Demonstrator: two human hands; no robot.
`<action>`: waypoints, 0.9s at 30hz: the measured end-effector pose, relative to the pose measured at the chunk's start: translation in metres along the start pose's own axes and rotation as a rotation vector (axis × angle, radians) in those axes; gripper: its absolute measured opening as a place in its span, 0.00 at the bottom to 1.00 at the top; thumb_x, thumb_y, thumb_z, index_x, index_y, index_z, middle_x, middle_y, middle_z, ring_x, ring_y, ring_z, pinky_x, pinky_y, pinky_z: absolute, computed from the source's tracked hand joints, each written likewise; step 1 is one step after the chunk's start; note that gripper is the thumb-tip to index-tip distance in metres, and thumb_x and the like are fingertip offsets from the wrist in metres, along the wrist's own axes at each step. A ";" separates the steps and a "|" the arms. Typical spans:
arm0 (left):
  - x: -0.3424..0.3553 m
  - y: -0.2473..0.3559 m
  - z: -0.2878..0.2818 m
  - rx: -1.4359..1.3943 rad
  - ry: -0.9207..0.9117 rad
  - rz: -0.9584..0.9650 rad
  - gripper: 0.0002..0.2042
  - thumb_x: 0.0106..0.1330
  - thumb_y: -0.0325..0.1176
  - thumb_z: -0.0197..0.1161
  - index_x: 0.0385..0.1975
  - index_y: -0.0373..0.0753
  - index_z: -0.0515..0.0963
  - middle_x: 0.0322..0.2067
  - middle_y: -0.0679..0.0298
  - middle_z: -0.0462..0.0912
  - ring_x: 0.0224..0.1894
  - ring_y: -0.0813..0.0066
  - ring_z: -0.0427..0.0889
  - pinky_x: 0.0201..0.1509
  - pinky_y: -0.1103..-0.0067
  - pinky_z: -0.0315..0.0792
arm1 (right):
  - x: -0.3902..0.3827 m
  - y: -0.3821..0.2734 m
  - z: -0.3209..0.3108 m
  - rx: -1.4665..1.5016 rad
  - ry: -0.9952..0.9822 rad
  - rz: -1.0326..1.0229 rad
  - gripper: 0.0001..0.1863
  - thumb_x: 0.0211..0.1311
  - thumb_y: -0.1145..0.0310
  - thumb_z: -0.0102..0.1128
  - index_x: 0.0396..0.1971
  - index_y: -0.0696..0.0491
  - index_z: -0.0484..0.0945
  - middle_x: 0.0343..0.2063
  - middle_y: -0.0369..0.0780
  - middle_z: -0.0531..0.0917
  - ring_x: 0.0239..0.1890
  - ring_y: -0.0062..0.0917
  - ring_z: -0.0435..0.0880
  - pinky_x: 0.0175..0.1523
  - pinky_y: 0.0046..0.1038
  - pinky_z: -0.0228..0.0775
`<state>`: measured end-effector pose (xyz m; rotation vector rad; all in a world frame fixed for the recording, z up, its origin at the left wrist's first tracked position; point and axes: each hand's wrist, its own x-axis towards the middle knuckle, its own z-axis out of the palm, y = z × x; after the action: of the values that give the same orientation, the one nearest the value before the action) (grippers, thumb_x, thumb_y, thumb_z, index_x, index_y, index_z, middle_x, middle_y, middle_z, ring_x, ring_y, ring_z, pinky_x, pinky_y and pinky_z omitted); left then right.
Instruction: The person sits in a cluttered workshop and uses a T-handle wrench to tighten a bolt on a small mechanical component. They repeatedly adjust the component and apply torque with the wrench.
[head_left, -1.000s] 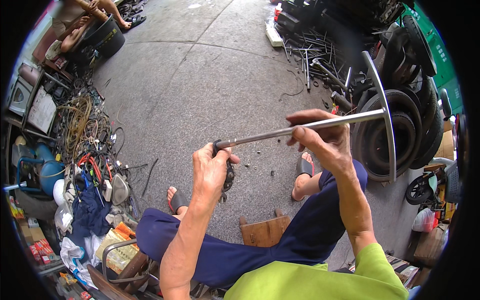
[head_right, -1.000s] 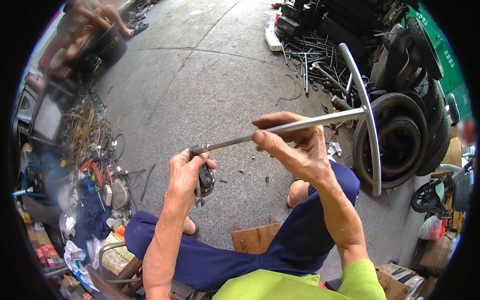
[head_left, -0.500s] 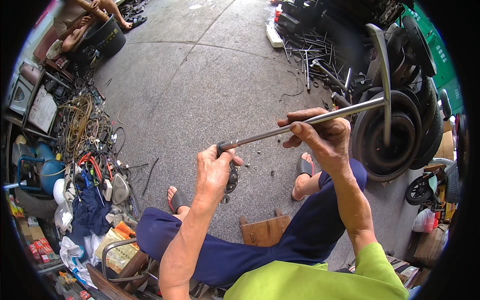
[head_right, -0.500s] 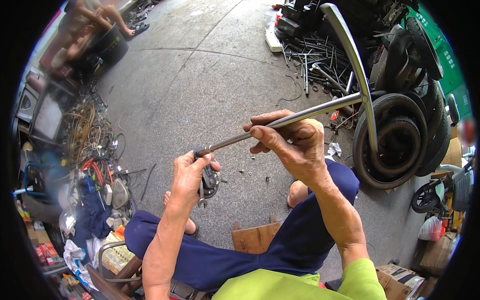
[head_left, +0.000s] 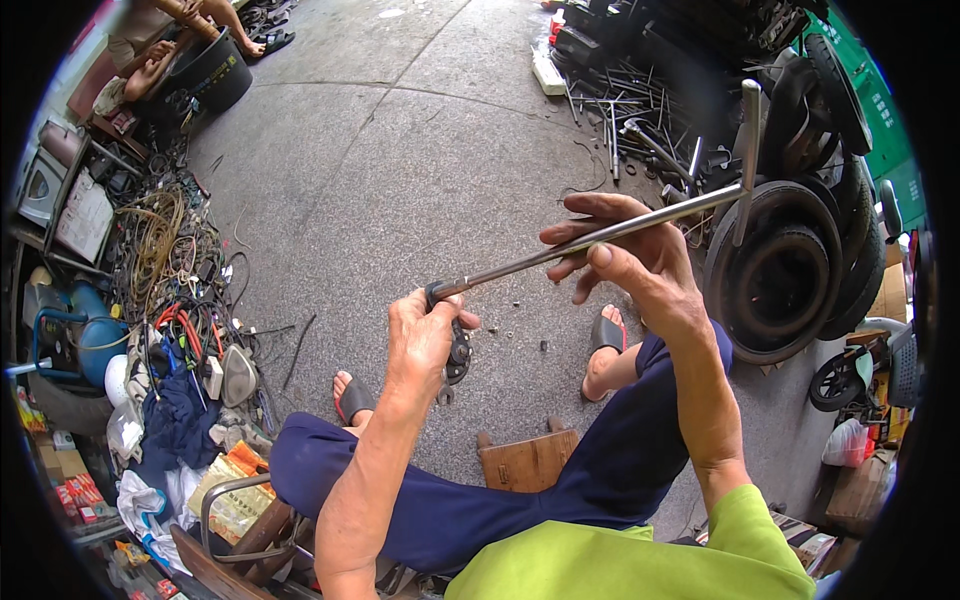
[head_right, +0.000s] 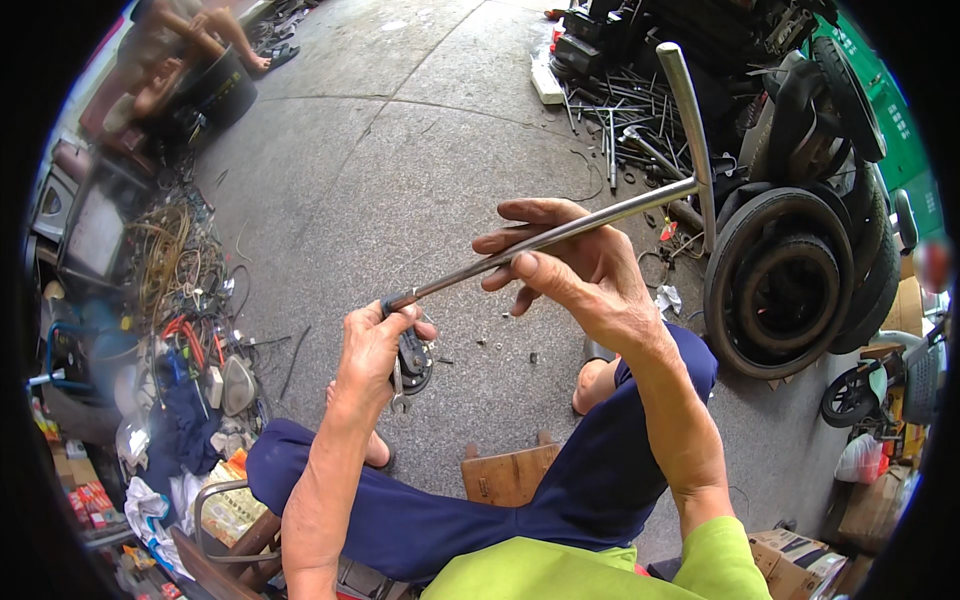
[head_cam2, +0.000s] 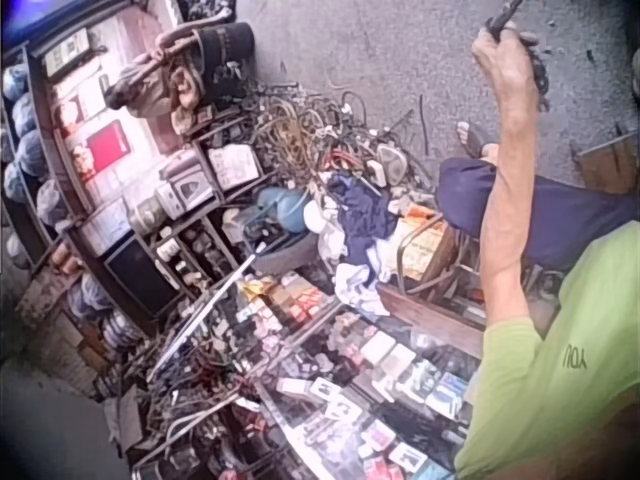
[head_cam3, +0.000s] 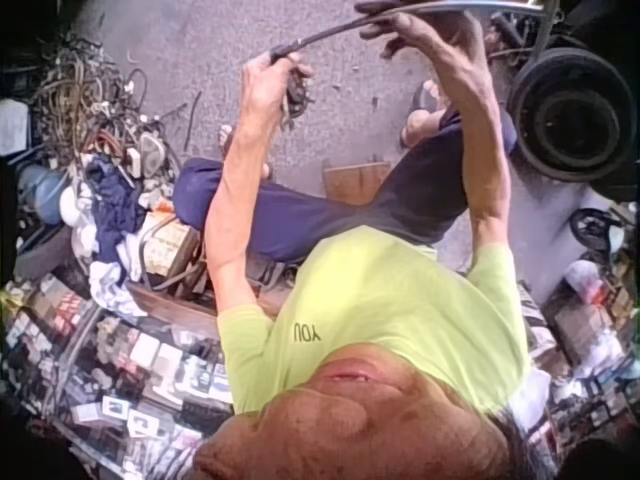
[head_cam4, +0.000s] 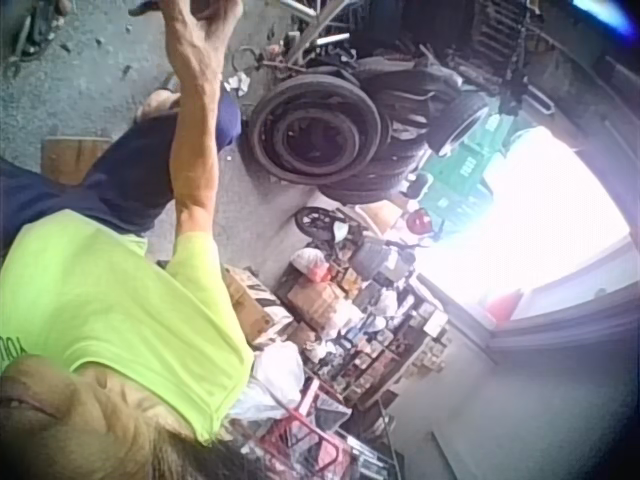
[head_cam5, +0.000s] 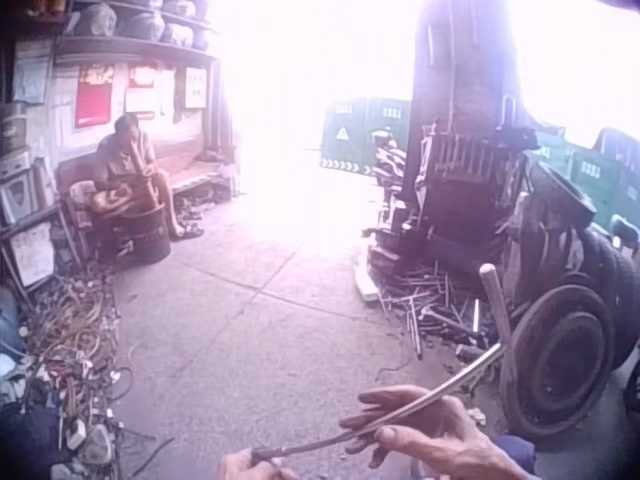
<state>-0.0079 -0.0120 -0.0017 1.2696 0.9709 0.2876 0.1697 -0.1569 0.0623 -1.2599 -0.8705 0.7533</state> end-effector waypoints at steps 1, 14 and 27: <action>0.000 0.000 0.000 0.015 0.003 0.003 0.07 0.63 0.31 0.60 0.31 0.34 0.80 0.23 0.62 0.83 0.20 0.85 0.70 0.24 0.83 0.62 | 0.001 0.002 -0.001 0.083 -0.017 0.003 0.23 0.65 0.66 0.61 0.55 0.64 0.71 0.42 0.51 0.84 0.37 0.33 0.88 0.34 0.25 0.83; 0.007 -0.025 0.000 -0.040 -0.151 -0.048 0.06 0.65 0.30 0.59 0.33 0.33 0.78 0.25 0.58 0.83 0.23 0.79 0.78 0.26 0.83 0.70 | -0.006 -0.004 0.010 -0.205 0.085 -0.075 0.08 0.63 0.75 0.61 0.39 0.63 0.79 0.32 0.47 0.87 0.25 0.23 0.87 0.28 0.20 0.82; 0.003 -0.008 -0.001 0.138 0.013 -0.012 0.07 0.64 0.31 0.59 0.33 0.34 0.80 0.23 0.63 0.82 0.21 0.84 0.73 0.25 0.83 0.65 | -0.002 -0.013 -0.019 0.030 0.460 -0.195 0.27 0.68 0.60 0.53 0.58 0.65 0.66 0.41 0.53 0.83 0.36 0.33 0.88 0.31 0.25 0.82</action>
<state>-0.0099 -0.0122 -0.0103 1.3880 1.0230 0.2230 0.1858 -0.1698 0.0735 -1.2338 -0.5900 0.2993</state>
